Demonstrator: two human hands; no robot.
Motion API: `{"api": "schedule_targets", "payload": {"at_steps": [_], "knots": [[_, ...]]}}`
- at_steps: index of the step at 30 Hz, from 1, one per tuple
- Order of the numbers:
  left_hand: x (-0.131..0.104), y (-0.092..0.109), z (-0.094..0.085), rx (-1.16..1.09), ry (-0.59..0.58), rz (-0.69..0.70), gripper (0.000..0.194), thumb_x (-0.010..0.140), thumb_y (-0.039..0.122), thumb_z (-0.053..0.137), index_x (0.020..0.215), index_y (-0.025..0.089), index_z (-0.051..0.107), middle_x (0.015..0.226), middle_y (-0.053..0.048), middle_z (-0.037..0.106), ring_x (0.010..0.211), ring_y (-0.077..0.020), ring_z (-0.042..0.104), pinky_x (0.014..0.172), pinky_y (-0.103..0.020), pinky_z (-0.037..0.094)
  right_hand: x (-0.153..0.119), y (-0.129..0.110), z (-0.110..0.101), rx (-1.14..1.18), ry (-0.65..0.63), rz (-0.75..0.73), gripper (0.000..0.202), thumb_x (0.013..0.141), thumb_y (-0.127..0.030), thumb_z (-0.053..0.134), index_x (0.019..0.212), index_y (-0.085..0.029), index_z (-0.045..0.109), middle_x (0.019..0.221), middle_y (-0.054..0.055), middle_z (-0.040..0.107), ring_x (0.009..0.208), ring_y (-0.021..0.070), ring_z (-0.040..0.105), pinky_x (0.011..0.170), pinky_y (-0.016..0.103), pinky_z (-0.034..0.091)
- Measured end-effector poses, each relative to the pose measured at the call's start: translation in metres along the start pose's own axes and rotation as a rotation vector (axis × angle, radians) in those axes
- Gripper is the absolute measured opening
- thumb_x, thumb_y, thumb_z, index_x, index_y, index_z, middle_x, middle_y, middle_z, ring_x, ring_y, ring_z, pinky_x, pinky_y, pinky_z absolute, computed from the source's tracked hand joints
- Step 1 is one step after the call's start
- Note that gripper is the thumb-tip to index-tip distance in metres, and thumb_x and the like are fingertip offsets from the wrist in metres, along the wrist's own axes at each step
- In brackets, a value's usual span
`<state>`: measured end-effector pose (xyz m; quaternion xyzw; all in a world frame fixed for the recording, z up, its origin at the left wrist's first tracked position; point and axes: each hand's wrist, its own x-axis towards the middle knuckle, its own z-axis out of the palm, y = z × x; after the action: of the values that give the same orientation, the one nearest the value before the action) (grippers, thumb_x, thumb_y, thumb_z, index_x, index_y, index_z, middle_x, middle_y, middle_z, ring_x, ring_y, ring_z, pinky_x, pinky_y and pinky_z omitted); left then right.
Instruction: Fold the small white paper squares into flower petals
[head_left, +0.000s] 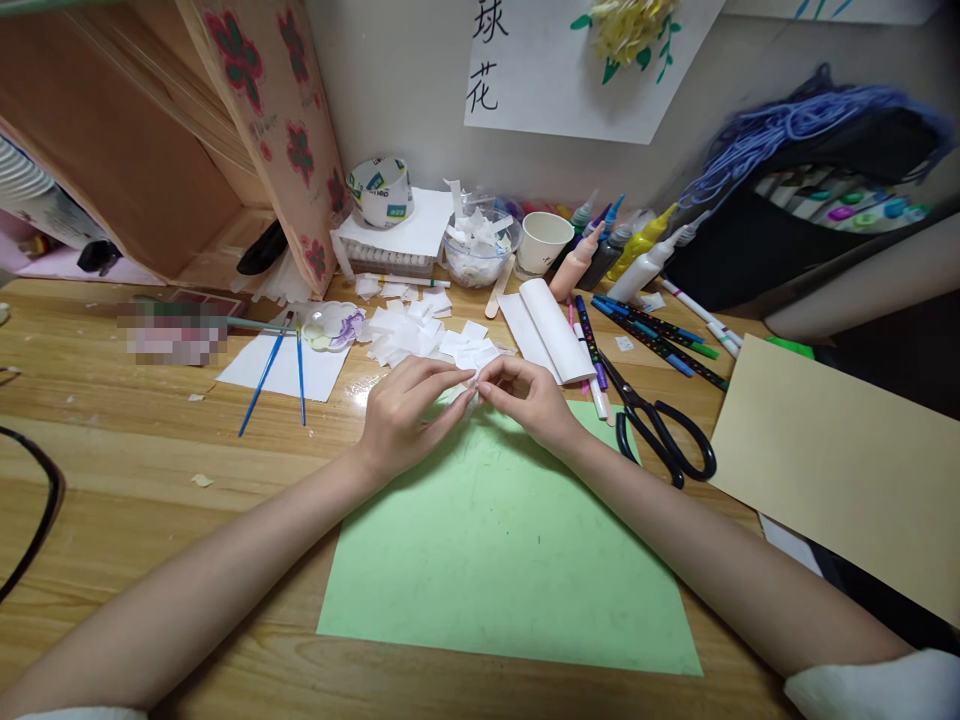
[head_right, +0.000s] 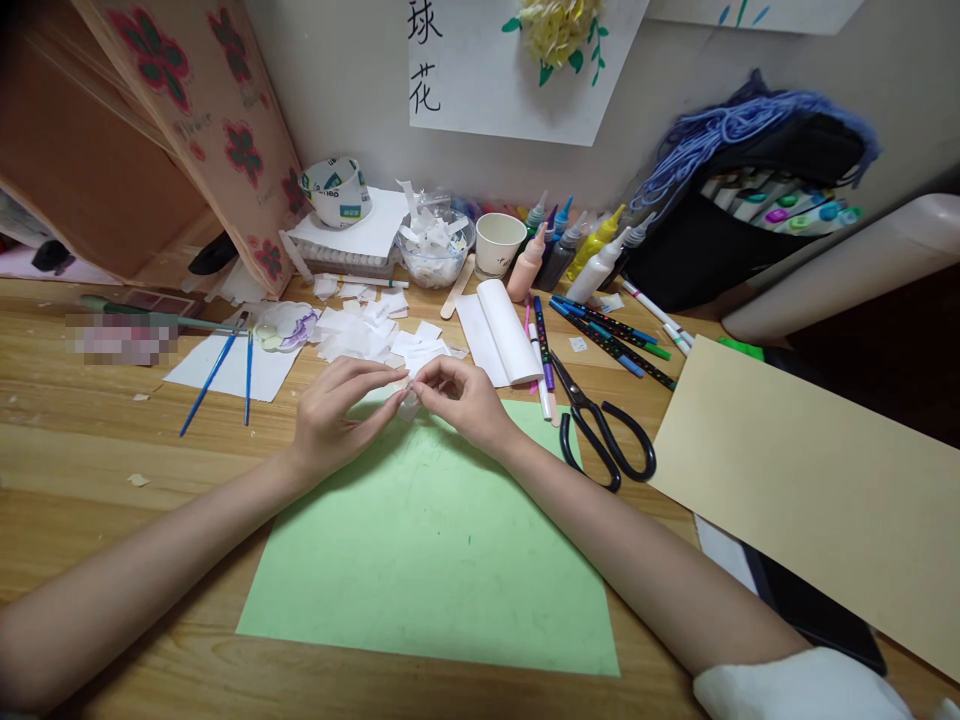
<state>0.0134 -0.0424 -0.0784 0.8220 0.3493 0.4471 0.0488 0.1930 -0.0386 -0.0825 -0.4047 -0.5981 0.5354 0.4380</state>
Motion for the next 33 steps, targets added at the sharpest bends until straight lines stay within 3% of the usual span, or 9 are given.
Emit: {"api": "schedule_targets", "payload": {"at_steps": [5,15,25,33], "knots": [[0.0002,0.0012,0.0001,0.041,0.002,-0.016,0.012,0.078,0.023,0.065,0.088,0.019,0.067,0.082,-0.004,0.070,0.076,-0.0146,0.062,0.068,-0.027,0.049,-0.0001,-0.0007,0.0002,-0.023,0.004,-0.021,0.013,0.079,-0.030,0.063,0.076,-0.018,0.060,0.074,0.001,0.058,0.069,0.0127,0.053,0.063,0.026,0.041],[-0.0005,0.0014,0.0006,-0.006,-0.026,-0.024,0.009,0.078,0.021,0.064,0.086,0.018,0.068,0.081,-0.004,0.071,0.074,-0.0141,0.063,0.066,-0.027,0.049,-0.0020,-0.0006,-0.0011,-0.081,-0.008,-0.039,0.015,0.079,-0.032,0.063,0.075,-0.018,0.059,0.073,0.001,0.059,0.067,0.0128,0.053,0.060,0.026,0.040],[0.0039,0.0022,-0.0006,-0.068,-0.045,-0.197,0.005,0.082,0.020,0.058,0.079,0.017,0.061,0.072,-0.001,0.062,0.070,-0.0131,0.055,0.063,-0.027,0.043,-0.0005,-0.0013,0.0005,-0.107,0.016,-0.038,0.017,0.078,-0.031,0.062,0.072,-0.018,0.055,0.070,0.000,0.055,0.064,0.0123,0.049,0.058,0.026,0.038],[0.0055,0.0000,-0.0006,-0.088,0.019,-0.365,0.008,0.087,0.023,0.048,0.081,0.019,0.051,0.075,0.000,0.058,0.066,-0.0110,0.051,0.060,-0.024,0.042,-0.0004,-0.0024,-0.0002,-0.087,0.034,-0.028,0.014,0.077,-0.028,0.060,0.072,-0.019,0.051,0.068,0.000,0.055,0.066,0.0131,0.052,0.062,0.026,0.041]]}}
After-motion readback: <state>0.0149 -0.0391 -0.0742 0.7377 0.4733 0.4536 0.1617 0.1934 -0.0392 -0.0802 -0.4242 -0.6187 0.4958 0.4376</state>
